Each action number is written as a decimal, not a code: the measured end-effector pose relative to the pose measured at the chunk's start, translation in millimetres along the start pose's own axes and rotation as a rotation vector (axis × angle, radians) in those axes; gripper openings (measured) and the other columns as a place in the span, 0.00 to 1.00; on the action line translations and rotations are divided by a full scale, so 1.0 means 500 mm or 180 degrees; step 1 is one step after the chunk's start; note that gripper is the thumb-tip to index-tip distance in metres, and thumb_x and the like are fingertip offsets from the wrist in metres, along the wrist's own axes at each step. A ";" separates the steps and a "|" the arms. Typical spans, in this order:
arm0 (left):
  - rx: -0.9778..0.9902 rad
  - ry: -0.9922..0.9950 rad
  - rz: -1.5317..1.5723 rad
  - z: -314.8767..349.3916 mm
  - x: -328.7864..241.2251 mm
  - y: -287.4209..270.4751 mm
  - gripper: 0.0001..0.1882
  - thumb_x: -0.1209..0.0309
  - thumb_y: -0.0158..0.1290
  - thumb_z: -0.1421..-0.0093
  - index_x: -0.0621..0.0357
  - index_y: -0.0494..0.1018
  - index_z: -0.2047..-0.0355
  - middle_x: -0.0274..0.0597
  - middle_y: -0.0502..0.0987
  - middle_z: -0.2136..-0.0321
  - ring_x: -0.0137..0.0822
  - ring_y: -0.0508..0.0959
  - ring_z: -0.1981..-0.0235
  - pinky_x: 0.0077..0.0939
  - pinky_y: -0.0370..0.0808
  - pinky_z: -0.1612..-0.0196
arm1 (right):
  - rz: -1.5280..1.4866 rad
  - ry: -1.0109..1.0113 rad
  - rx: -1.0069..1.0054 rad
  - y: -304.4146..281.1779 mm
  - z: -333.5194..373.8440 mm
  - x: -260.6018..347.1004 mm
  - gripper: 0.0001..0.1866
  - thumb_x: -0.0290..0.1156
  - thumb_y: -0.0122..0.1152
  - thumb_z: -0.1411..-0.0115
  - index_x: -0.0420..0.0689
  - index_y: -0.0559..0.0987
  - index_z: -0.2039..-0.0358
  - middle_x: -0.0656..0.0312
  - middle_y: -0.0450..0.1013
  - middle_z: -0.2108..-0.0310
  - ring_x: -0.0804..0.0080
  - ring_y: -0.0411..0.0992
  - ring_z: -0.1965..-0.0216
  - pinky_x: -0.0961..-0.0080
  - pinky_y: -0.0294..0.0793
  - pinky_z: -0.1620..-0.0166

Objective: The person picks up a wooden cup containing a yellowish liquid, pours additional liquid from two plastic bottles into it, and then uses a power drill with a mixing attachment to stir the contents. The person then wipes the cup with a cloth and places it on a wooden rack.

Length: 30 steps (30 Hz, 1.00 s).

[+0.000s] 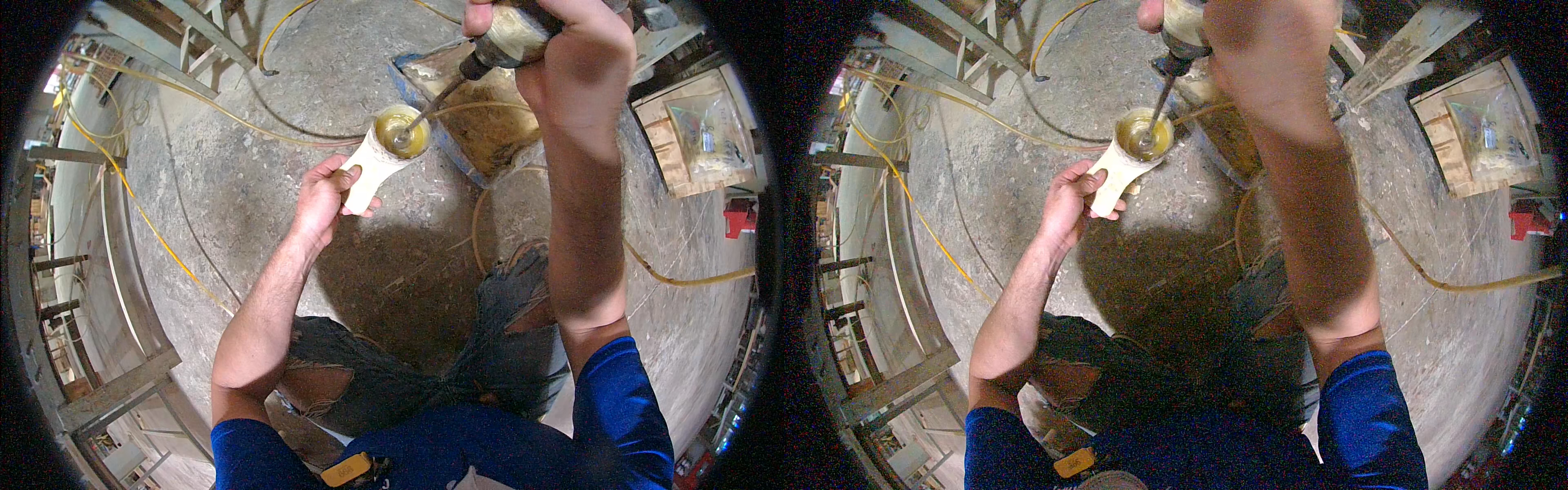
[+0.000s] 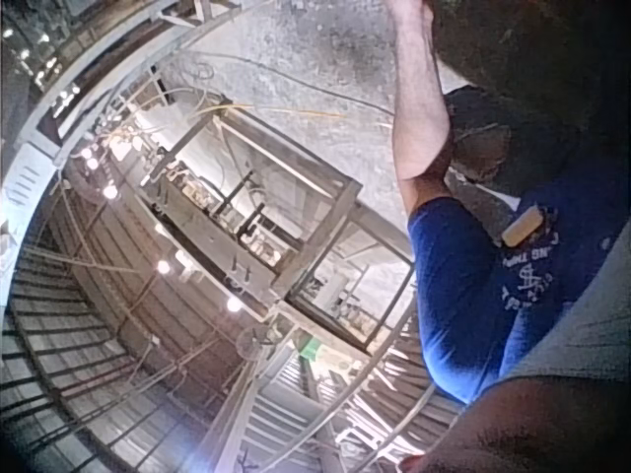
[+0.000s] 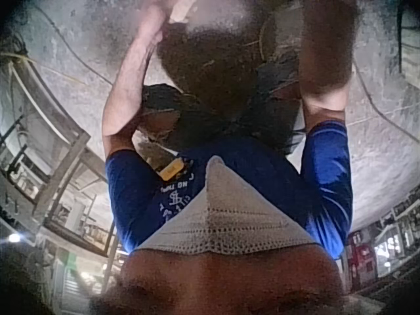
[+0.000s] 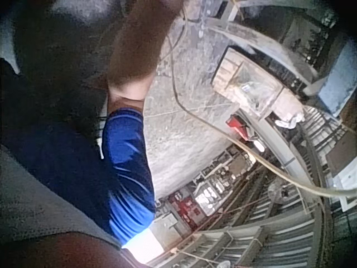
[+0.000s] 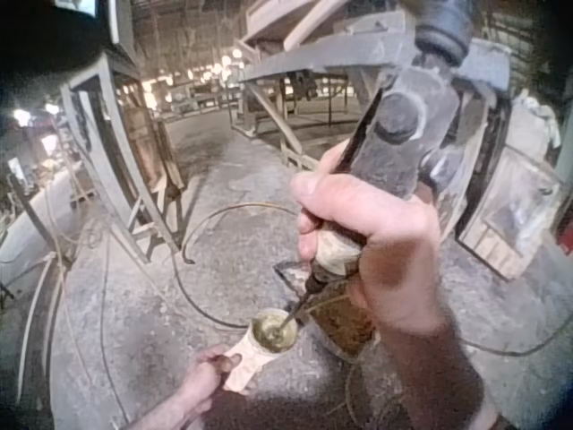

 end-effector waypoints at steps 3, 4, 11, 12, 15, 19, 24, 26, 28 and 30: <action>-0.0018 -0.0026 -0.0047 0.003 -0.001 0.003 0.11 0.71 0.48 0.30 0.65 0.72 0.53 0.51 0.82 0.65 0.41 0.84 0.74 0.29 0.84 0.75 | 0.0149 0.0016 -0.0008 0.000 -0.001 -0.003 0.06 0.28 0.63 0.45 0.38 0.77 0.72 0.60 0.74 0.80 0.73 0.72 0.83 0.79 0.70 0.77; -0.0034 -0.0040 -0.0060 0.003 -0.001 0.004 0.11 0.71 0.48 0.30 0.65 0.72 0.53 0.51 0.82 0.65 0.40 0.84 0.74 0.29 0.84 0.75 | 0.0127 0.0029 -0.0010 0.001 0.000 -0.002 0.06 0.28 0.63 0.45 0.38 0.77 0.73 0.60 0.74 0.80 0.73 0.72 0.83 0.79 0.70 0.77; 0.0001 -0.0046 0.0046 0.000 0.003 0.000 0.11 0.72 0.46 0.30 0.66 0.71 0.53 0.51 0.81 0.66 0.42 0.84 0.74 0.33 0.85 0.74 | 0.0135 -0.0247 0.0018 -0.001 0.001 0.000 0.06 0.28 0.63 0.45 0.37 0.78 0.72 0.59 0.74 0.80 0.72 0.72 0.83 0.78 0.71 0.77; 0.0005 -0.0043 0.0045 0.001 0.003 0.000 0.11 0.72 0.46 0.30 0.66 0.71 0.53 0.51 0.81 0.66 0.42 0.84 0.74 0.33 0.85 0.74 | 0.0089 -0.0311 0.0041 -0.004 0.000 -0.001 0.07 0.28 0.63 0.45 0.37 0.78 0.72 0.59 0.74 0.80 0.72 0.72 0.83 0.78 0.71 0.77; 0.0003 -0.0032 0.0018 0.001 0.004 -0.002 0.12 0.71 0.47 0.30 0.65 0.72 0.52 0.51 0.82 0.65 0.41 0.84 0.74 0.31 0.84 0.75 | -0.0027 -0.0419 0.0138 -0.009 -0.006 -0.002 0.07 0.28 0.63 0.44 0.37 0.78 0.72 0.58 0.74 0.80 0.72 0.73 0.83 0.78 0.72 0.77; -0.0006 -0.0032 0.0028 0.002 0.003 -0.002 0.13 0.70 0.48 0.30 0.65 0.72 0.51 0.51 0.83 0.64 0.40 0.84 0.74 0.30 0.84 0.75 | 0.0043 -0.0352 0.0209 -0.014 -0.009 0.001 0.07 0.27 0.63 0.44 0.37 0.77 0.72 0.58 0.74 0.80 0.71 0.73 0.83 0.78 0.72 0.76; 0.0005 0.0047 0.0064 0.000 0.002 -0.008 0.12 0.70 0.48 0.30 0.65 0.73 0.51 0.51 0.83 0.64 0.40 0.84 0.74 0.30 0.84 0.75 | 0.0048 -0.0399 0.0252 -0.017 -0.006 0.003 0.06 0.27 0.62 0.44 0.37 0.77 0.72 0.59 0.74 0.80 0.71 0.72 0.83 0.78 0.72 0.76; 0.0009 0.0066 0.0058 -0.001 0.000 -0.009 0.12 0.70 0.49 0.30 0.65 0.73 0.52 0.51 0.83 0.64 0.41 0.84 0.74 0.31 0.84 0.75 | -0.0003 -0.0361 0.0161 -0.015 -0.003 0.001 0.06 0.28 0.63 0.44 0.38 0.77 0.71 0.59 0.74 0.80 0.71 0.73 0.83 0.78 0.72 0.76; -0.0016 0.0062 0.0034 0.001 -0.001 -0.011 0.12 0.71 0.49 0.31 0.65 0.73 0.52 0.51 0.83 0.64 0.41 0.84 0.74 0.31 0.84 0.75 | -0.0012 -0.0323 0.0190 -0.018 -0.007 0.001 0.07 0.28 0.63 0.44 0.38 0.77 0.71 0.59 0.74 0.80 0.71 0.73 0.82 0.78 0.72 0.76; -0.0014 0.0078 0.0088 0.001 -0.003 -0.009 0.11 0.71 0.49 0.31 0.65 0.73 0.53 0.50 0.83 0.64 0.41 0.84 0.74 0.31 0.84 0.75 | 0.0000 -0.0277 0.0154 -0.017 -0.005 0.002 0.07 0.28 0.63 0.45 0.38 0.77 0.71 0.59 0.74 0.80 0.71 0.73 0.82 0.78 0.72 0.76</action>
Point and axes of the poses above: each hand's wrist, its own z-axis away from the middle knuckle, its own y-axis out of the palm, x = y × z, the point moved 8 cm from there along -z, towards the middle knuckle
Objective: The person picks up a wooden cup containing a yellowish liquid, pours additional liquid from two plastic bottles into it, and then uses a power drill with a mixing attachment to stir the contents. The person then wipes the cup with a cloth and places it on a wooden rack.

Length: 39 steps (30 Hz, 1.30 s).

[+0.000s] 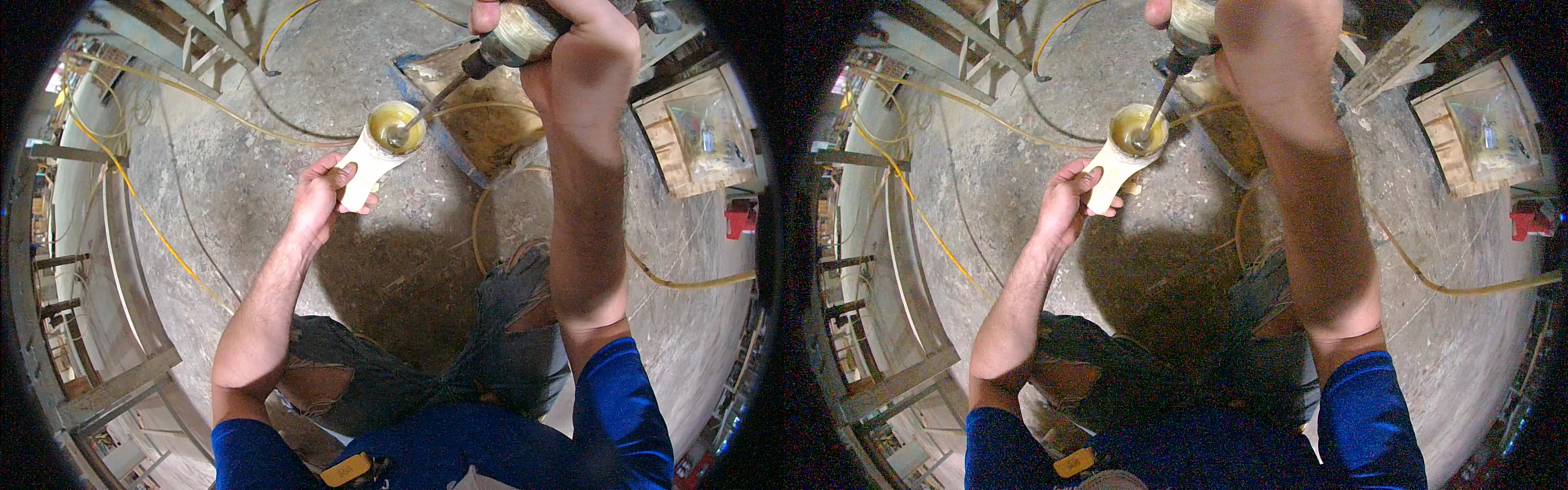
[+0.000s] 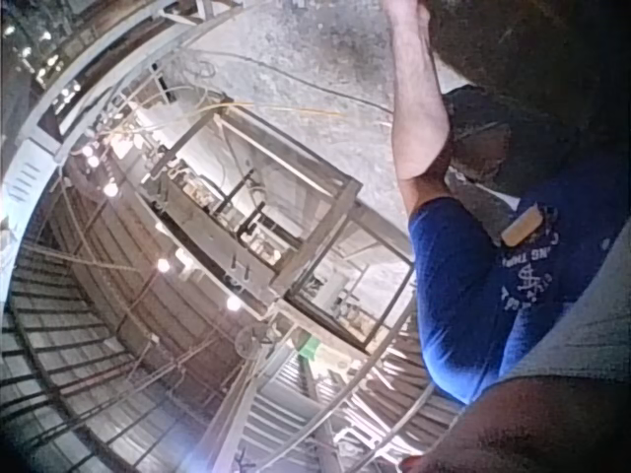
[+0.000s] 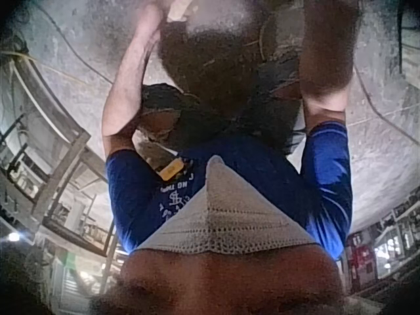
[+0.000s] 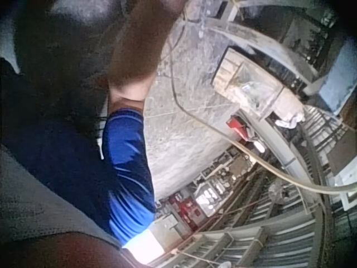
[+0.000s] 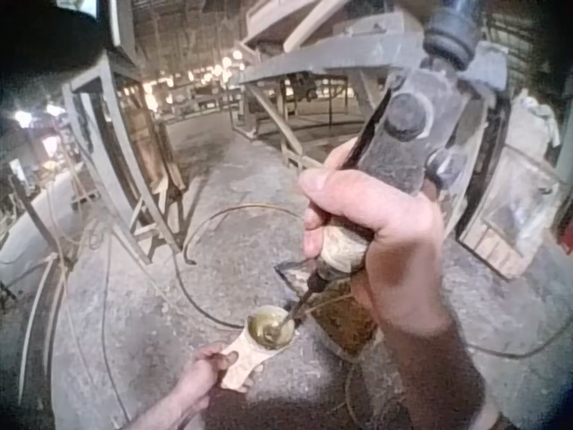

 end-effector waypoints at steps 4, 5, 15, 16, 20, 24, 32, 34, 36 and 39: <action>0.0006 -0.0098 -0.0052 0.002 0.000 0.003 0.11 0.71 0.49 0.31 0.64 0.73 0.53 0.50 0.83 0.64 0.41 0.84 0.74 0.32 0.84 0.75 | -0.0025 0.0102 -0.0197 0.006 0.008 0.004 0.07 0.28 0.64 0.45 0.38 0.77 0.70 0.59 0.74 0.79 0.72 0.72 0.82 0.78 0.71 0.76; -0.0002 -0.0118 -0.0066 0.002 0.002 0.002 0.11 0.71 0.49 0.31 0.64 0.73 0.53 0.51 0.83 0.64 0.41 0.84 0.74 0.32 0.84 0.75 | -0.0025 0.0117 -0.0193 0.008 0.010 0.005 0.07 0.28 0.64 0.45 0.38 0.77 0.70 0.59 0.74 0.79 0.72 0.72 0.82 0.78 0.71 0.76; 0.0017 -0.0157 -0.0007 0.002 0.005 0.005 0.11 0.71 0.48 0.30 0.64 0.73 0.53 0.50 0.83 0.65 0.41 0.84 0.74 0.30 0.84 0.76 | 0.0014 0.0075 -0.0117 -0.003 0.002 0.002 0.07 0.28 0.62 0.44 0.37 0.77 0.70 0.59 0.74 0.79 0.72 0.73 0.82 0.78 0.72 0.75; 0.0019 -0.0171 -0.0020 0.002 0.005 0.005 0.11 0.71 0.48 0.30 0.64 0.73 0.53 0.50 0.83 0.65 0.41 0.84 0.74 0.30 0.84 0.76 | -0.0008 0.0094 -0.0172 0.001 0.006 0.004 0.07 0.28 0.62 0.44 0.37 0.77 0.70 0.59 0.74 0.79 0.72 0.73 0.82 0.78 0.72 0.75; -0.0009 -0.0182 -0.0041 0.004 0.004 0.007 0.11 0.71 0.48 0.30 0.64 0.73 0.53 0.51 0.83 0.65 0.41 0.84 0.75 0.30 0.84 0.76 | 0.0001 0.0086 -0.0186 0.002 0.005 0.003 0.07 0.27 0.62 0.43 0.37 0.77 0.70 0.59 0.74 0.79 0.72 0.73 0.82 0.79 0.72 0.76; 0.0000 -0.0142 0.0010 0.002 0.005 0.005 0.11 0.71 0.48 0.30 0.63 0.73 0.52 0.51 0.83 0.64 0.41 0.84 0.74 0.30 0.84 0.76 | -0.0062 0.0105 0.0025 0.005 0.001 0.002 0.06 0.27 0.62 0.44 0.37 0.76 0.70 0.59 0.74 0.79 0.72 0.73 0.82 0.78 0.72 0.76; -0.0013 -0.0112 -0.0002 0.001 0.005 0.002 0.11 0.71 0.49 0.31 0.63 0.73 0.52 0.50 0.83 0.65 0.42 0.84 0.75 0.31 0.84 0.76 | -0.0028 0.0049 -0.0019 0.009 0.008 0.003 0.07 0.27 0.64 0.45 0.38 0.77 0.70 0.59 0.73 0.80 0.72 0.72 0.83 0.78 0.72 0.77; -0.0021 -0.0107 -0.0020 0.002 0.003 0.003 0.11 0.71 0.49 0.31 0.64 0.73 0.52 0.50 0.83 0.65 0.42 0.84 0.75 0.31 0.84 0.76 | -0.0003 0.0086 -0.0127 0.013 0.011 0.009 0.07 0.28 0.64 0.45 0.38 0.77 0.71 0.59 0.73 0.80 0.72 0.72 0.83 0.78 0.72 0.77; 0.0007 -0.0115 -0.0022 0.002 0.004 0.003 0.11 0.71 0.49 0.31 0.64 0.73 0.53 0.50 0.83 0.65 0.42 0.84 0.75 0.32 0.84 0.76 | -0.0013 0.0109 -0.0093 0.015 0.009 0.009 0.07 0.27 0.64 0.45 0.38 0.76 0.71 0.59 0.73 0.80 0.72 0.72 0.83 0.78 0.72 0.77; 0.0037 -0.0117 -0.0015 0.003 0.004 0.005 0.11 0.70 0.49 0.31 0.64 0.73 0.53 0.50 0.83 0.65 0.42 0.84 0.75 0.32 0.84 0.76 | 0.0000 0.0010 0.0108 0.011 0.002 0.003 0.07 0.27 0.64 0.45 0.38 0.76 0.72 0.59 0.73 0.80 0.72 0.72 0.83 0.78 0.72 0.77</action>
Point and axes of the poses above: each hand's wrist, its own z-axis away from the middle knuckle, its own y-axis out of the palm, x = y × z, the point moved 8 cm from there along -z, towards the middle knuckle
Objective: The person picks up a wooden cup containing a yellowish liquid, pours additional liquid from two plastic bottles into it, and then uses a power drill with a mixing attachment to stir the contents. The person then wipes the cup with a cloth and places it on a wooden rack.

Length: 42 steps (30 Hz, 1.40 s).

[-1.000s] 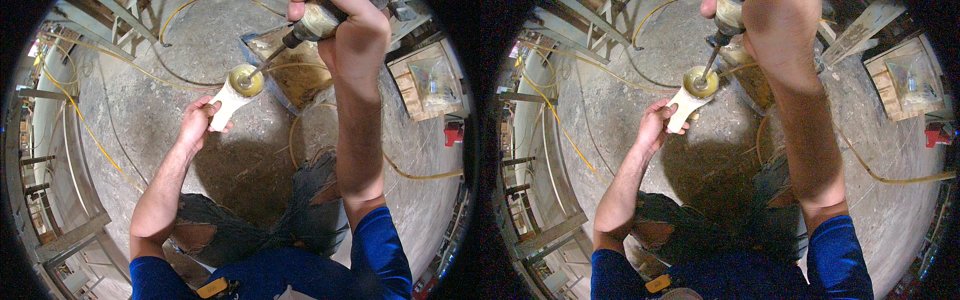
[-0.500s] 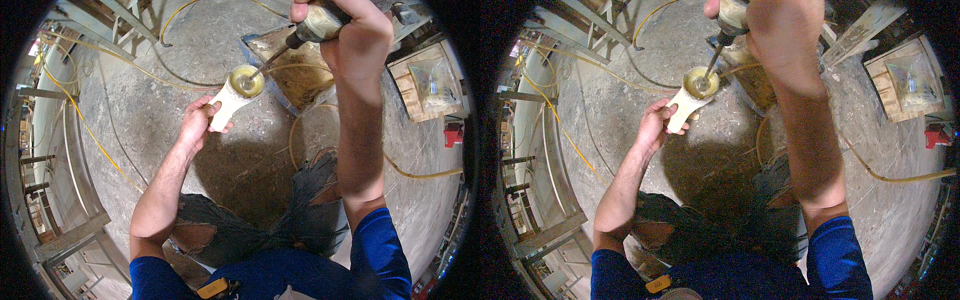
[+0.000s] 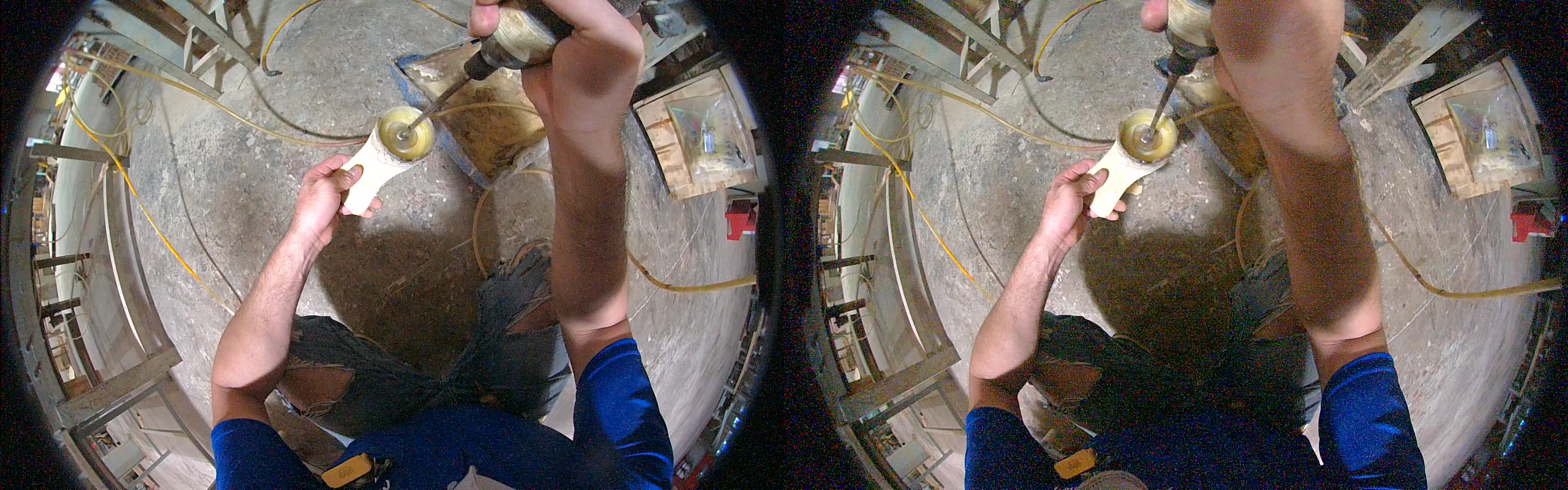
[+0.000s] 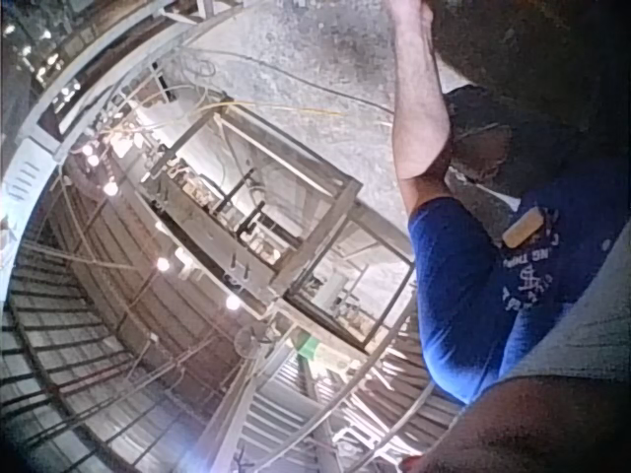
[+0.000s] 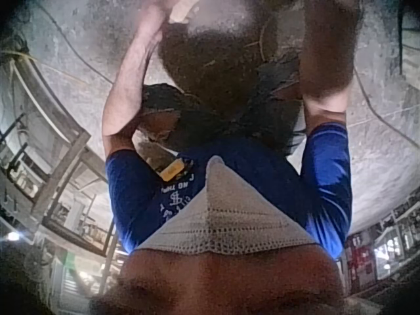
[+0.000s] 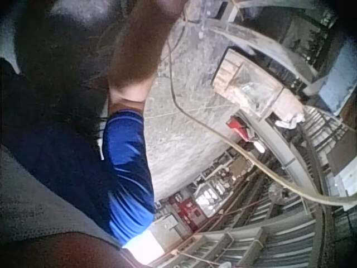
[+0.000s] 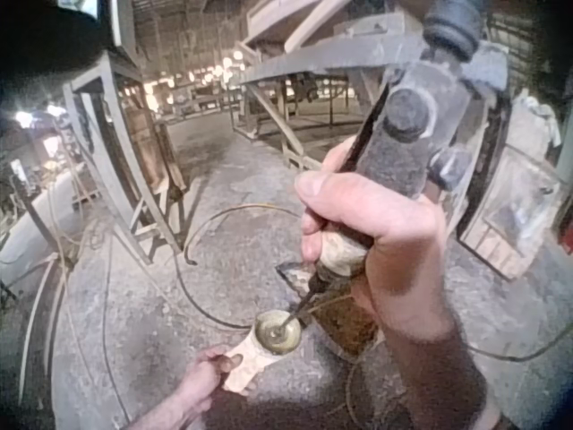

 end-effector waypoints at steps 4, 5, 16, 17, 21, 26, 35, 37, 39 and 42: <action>0.0007 -0.0007 -0.0012 -0.001 0.001 0.001 0.11 0.70 0.49 0.31 0.64 0.73 0.53 0.50 0.83 0.65 0.41 0.84 0.75 0.32 0.84 0.75 | 0.0149 0.0002 -0.0179 0.007 0.008 0.009 0.06 0.27 0.63 0.45 0.38 0.76 0.72 0.59 0.73 0.80 0.72 0.72 0.83 0.78 0.72 0.77; 0.0009 -0.0010 0.0002 -0.001 0.002 0.000 0.11 0.70 0.49 0.31 0.64 0.73 0.53 0.50 0.83 0.65 0.41 0.84 0.75 0.32 0.84 0.75 | 0.0134 0.0040 -0.0182 0.006 0.007 0.008 0.06 0.27 0.63 0.45 0.38 0.76 0.72 0.59 0.73 0.80 0.72 0.72 0.83 0.78 0.72 0.77; -0.0054 -0.0010 -0.0014 0.003 -0.002 -0.006 0.12 0.70 0.49 0.31 0.64 0.73 0.52 0.51 0.83 0.65 0.41 0.84 0.74 0.31 0.84 0.75 | 0.0000 -0.0053 0.0039 -0.001 0.000 0.003 0.06 0.27 0.62 0.44 0.37 0.77 0.71 0.59 0.73 0.80 0.71 0.72 0.83 0.77 0.72 0.76; -0.0059 -0.0008 0.0016 0.003 -0.001 -0.006 0.12 0.70 0.49 0.31 0.64 0.73 0.52 0.51 0.83 0.65 0.41 0.84 0.74 0.31 0.84 0.75 | 0.0001 -0.0041 -0.0011 -0.002 0.001 0.004 0.06 0.27 0.62 0.44 0.37 0.77 0.71 0.58 0.73 0.80 0.71 0.72 0.83 0.77 0.72 0.76; -0.0032 0.0006 0.0021 0.002 -0.002 -0.005 0.12 0.70 0.50 0.31 0.64 0.73 0.52 0.50 0.83 0.65 0.41 0.84 0.75 0.31 0.84 0.75 | -0.0005 -0.0056 -0.0070 -0.001 0.004 0.004 0.06 0.27 0.61 0.43 0.37 0.76 0.70 0.58 0.74 0.79 0.71 0.72 0.82 0.78 0.72 0.76; -0.0030 0.0039 0.0021 0.000 -0.002 -0.006 0.12 0.70 0.50 0.31 0.64 0.73 0.53 0.50 0.83 0.65 0.41 0.84 0.75 0.31 0.84 0.76 | 0.0013 0.0018 -0.0058 -0.005 0.006 0.001 0.06 0.27 0.61 0.43 0.37 0.76 0.70 0.58 0.74 0.79 0.72 0.73 0.82 0.78 0.72 0.75; -0.0008 0.0021 0.0029 -0.001 0.000 -0.009 0.11 0.70 0.50 0.31 0.64 0.73 0.53 0.50 0.83 0.66 0.41 0.84 0.75 0.31 0.84 0.76 | 0.0171 0.0021 -0.0250 0.003 0.013 0.009 0.06 0.27 0.61 0.43 0.37 0.76 0.70 0.58 0.74 0.79 0.72 0.72 0.82 0.78 0.71 0.75; -0.0011 0.0026 0.0038 0.000 -0.002 -0.007 0.11 0.70 0.50 0.31 0.64 0.73 0.53 0.50 0.83 0.66 0.41 0.84 0.75 0.31 0.84 0.76 | 0.0090 0.0026 -0.0205 0.003 0.013 0.008 0.06 0.27 0.61 0.43 0.37 0.76 0.70 0.59 0.74 0.79 0.73 0.72 0.82 0.79 0.71 0.75; -0.0012 0.0006 0.0031 0.000 -0.001 -0.008 0.11 0.69 0.50 0.31 0.64 0.73 0.53 0.50 0.83 0.65 0.41 0.84 0.75 0.31 0.84 0.75 | 0.0094 -0.0048 -0.0130 0.001 0.013 0.010 0.06 0.27 0.61 0.42 0.37 0.76 0.70 0.59 0.73 0.79 0.73 0.72 0.82 0.79 0.71 0.75; -0.0004 -0.0001 0.0027 0.001 -0.001 -0.008 0.12 0.69 0.49 0.31 0.64 0.73 0.53 0.50 0.83 0.65 0.41 0.84 0.74 0.31 0.84 0.75 | 0.0146 -0.0123 -0.0098 -0.002 0.013 0.012 0.06 0.27 0.60 0.42 0.37 0.76 0.70 0.59 0.73 0.79 0.73 0.72 0.82 0.79 0.71 0.75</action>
Point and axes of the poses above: each hand's wrist, its own z-axis away from the middle knuckle, its own y-axis out of the palm, x = y × z, the point moved 8 cm from there along -z, towards the middle knuckle
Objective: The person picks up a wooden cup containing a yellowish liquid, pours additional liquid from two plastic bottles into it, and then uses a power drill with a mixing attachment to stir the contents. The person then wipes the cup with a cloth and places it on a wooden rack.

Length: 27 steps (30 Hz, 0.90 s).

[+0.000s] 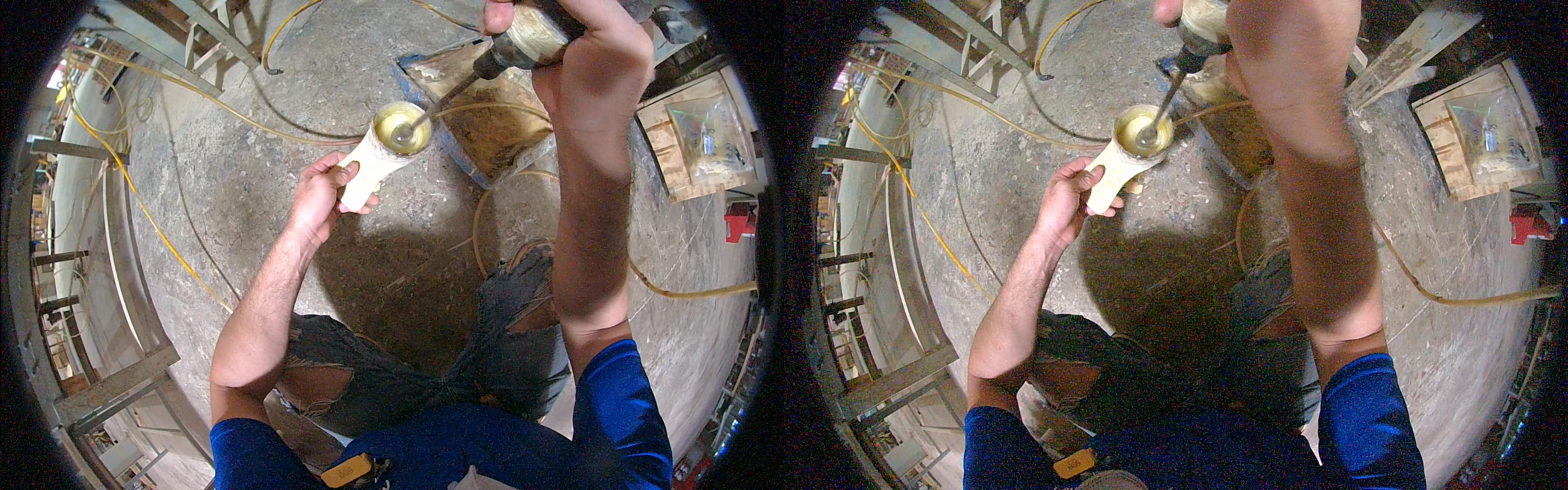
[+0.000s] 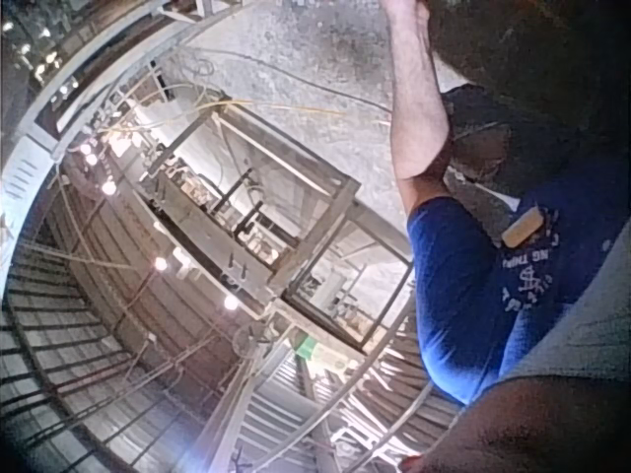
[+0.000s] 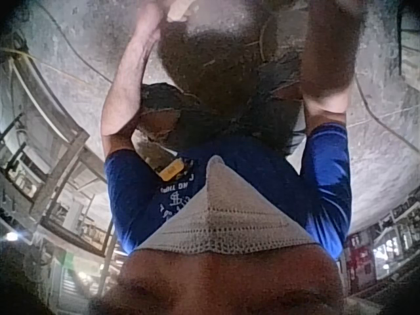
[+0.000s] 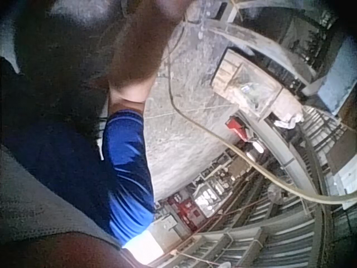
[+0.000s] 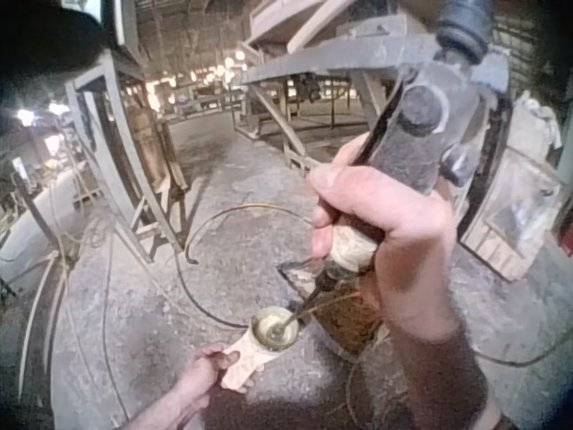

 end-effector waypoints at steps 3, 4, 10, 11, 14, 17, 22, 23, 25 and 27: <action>0.0008 0.0028 -0.0028 0.002 -0.005 0.003 0.12 0.69 0.49 0.30 0.64 0.73 0.52 0.50 0.83 0.64 0.41 0.85 0.74 0.31 0.84 0.75 | -0.0081 0.0047 -0.0052 0.000 0.000 0.000 0.06 0.27 0.60 0.41 0.37 0.76 0.70 0.58 0.73 0.79 0.72 0.72 0.82 0.79 0.71 0.76; 0.0010 0.0041 -0.0042 0.002 -0.006 0.004 0.12 0.70 0.49 0.30 0.64 0.73 0.52 0.50 0.83 0.64 0.41 0.85 0.74 0.31 0.84 0.75 | -0.0050 -0.0022 -0.0043 -0.001 -0.001 -0.001 0.07 0.27 0.60 0.41 0.36 0.76 0.70 0.58 0.73 0.79 0.72 0.72 0.82 0.79 0.71 0.76; -0.0044 0.0030 -0.0011 0.000 -0.004 0.000 0.12 0.70 0.49 0.31 0.64 0.73 0.52 0.50 0.83 0.64 0.42 0.85 0.74 0.31 0.84 0.75 | -0.0089 -0.0232 0.0090 -0.003 -0.006 0.001 0.07 0.27 0.60 0.42 0.36 0.77 0.70 0.58 0.73 0.79 0.71 0.72 0.82 0.78 0.72 0.76; -0.0043 0.0025 0.0004 0.001 -0.004 0.000 0.12 0.70 0.49 0.31 0.64 0.73 0.53 0.50 0.83 0.65 0.42 0.84 0.74 0.31 0.84 0.75 | -0.0104 -0.0228 0.0100 -0.002 -0.006 0.000 0.07 0.27 0.61 0.42 0.36 0.77 0.70 0.57 0.73 0.79 0.71 0.72 0.82 0.78 0.72 0.76; -0.0041 0.0006 0.0047 0.005 -0.006 0.003 0.10 0.71 0.48 0.30 0.64 0.73 0.55 0.50 0.82 0.66 0.42 0.84 0.75 0.31 0.84 0.75 | -0.0140 -0.0129 0.0161 0.001 -0.007 0.002 0.06 0.26 0.61 0.42 0.36 0.77 0.71 0.57 0.73 0.80 0.71 0.72 0.82 0.78 0.72 0.76; -0.0040 -0.0007 0.0063 0.008 -0.010 0.008 0.08 0.72 0.47 0.30 0.64 0.73 0.57 0.51 0.82 0.67 0.42 0.84 0.75 0.32 0.84 0.75 | -0.0088 -0.0151 0.0120 0.005 -0.005 0.001 0.06 0.27 0.61 0.43 0.36 0.77 0.71 0.58 0.74 0.80 0.71 0.73 0.82 0.78 0.72 0.76; 0.0011 0.0011 0.0101 0.003 -0.002 0.005 0.10 0.70 0.50 0.31 0.63 0.73 0.55 0.50 0.83 0.66 0.42 0.85 0.74 0.32 0.85 0.75 | -0.0072 0.0176 -0.0017 0.008 0.002 0.004 0.07 0.27 0.61 0.43 0.36 0.77 0.71 0.58 0.73 0.80 0.72 0.72 0.82 0.79 0.71 0.76; 0.0024 -0.0008 0.0069 0.003 -0.002 0.006 0.10 0.70 0.50 0.31 0.63 0.73 0.55 0.50 0.83 0.66 0.42 0.85 0.74 0.32 0.85 0.75 | -0.0053 0.0097 -0.0022 0.009 0.001 0.006 0.07 0.28 0.62 0.43 0.36 0.77 0.71 0.58 0.73 0.80 0.73 0.72 0.82 0.79 0.71 0.76; 0.0053 -0.0045 0.0004 0.003 -0.002 0.009 0.10 0.70 0.50 0.31 0.63 0.73 0.55 0.50 0.83 0.66 0.42 0.85 0.74 0.32 0.85 0.75 | 0.0040 -0.0213 0.0024 0.008 0.001 0.008 0.07 0.28 0.62 0.43 0.36 0.77 0.71 0.58 0.73 0.80 0.73 0.72 0.82 0.79 0.71 0.76; 0.0040 -0.0039 0.0005 0.005 -0.002 0.006 0.10 0.70 0.50 0.31 0.63 0.73 0.54 0.50 0.83 0.65 0.42 0.85 0.74 0.31 0.85 0.75 | -0.0008 -0.0305 0.0126 0.012 0.000 0.007 0.07 0.28 0.62 0.43 0.36 0.77 0.71 0.58 0.73 0.80 0.73 0.72 0.82 0.79 0.71 0.76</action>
Point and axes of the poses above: each hand's wrist, its own z-axis away from the middle knuckle, its own y-axis out of the palm, x = y × z, the point moved 8 cm from there along -z, towards the middle knuckle
